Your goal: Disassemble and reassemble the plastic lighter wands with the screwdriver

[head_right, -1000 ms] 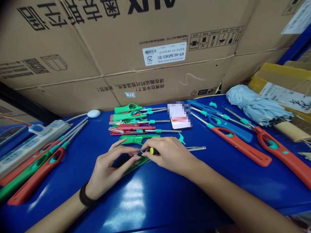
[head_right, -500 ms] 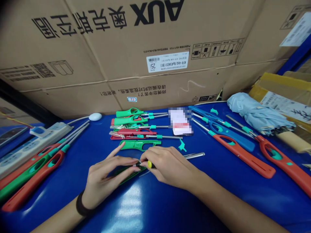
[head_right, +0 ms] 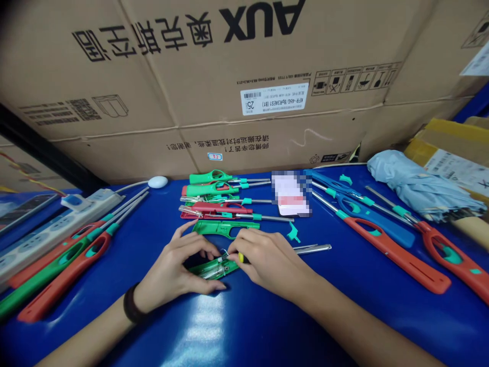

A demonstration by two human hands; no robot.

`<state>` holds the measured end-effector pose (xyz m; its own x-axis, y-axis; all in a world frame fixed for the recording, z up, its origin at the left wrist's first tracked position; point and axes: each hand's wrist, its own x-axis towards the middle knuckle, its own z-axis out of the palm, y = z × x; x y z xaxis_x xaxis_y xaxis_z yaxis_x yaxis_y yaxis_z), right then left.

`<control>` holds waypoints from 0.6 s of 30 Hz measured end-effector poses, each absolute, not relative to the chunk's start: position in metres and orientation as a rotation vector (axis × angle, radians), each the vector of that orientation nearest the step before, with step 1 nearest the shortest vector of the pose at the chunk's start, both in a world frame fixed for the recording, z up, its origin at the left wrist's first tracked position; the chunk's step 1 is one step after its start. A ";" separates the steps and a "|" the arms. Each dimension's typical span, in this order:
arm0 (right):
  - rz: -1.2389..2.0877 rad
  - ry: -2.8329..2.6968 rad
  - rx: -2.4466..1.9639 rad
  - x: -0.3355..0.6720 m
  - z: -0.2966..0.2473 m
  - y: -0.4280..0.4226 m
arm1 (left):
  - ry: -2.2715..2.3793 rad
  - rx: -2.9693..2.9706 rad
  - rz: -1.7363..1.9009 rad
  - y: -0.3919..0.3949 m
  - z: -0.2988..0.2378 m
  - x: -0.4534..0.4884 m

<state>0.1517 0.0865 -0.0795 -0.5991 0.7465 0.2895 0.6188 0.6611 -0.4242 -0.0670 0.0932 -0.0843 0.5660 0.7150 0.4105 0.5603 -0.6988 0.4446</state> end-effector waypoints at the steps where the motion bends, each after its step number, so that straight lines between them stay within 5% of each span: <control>1: 0.383 -2.448 -1.064 0.151 -0.080 0.087 | 1.066 2.524 0.840 0.093 -0.085 -0.067; 18: 0.446 -2.521 -1.146 0.149 -0.075 0.085 | 0.920 2.831 0.871 0.089 -0.074 -0.068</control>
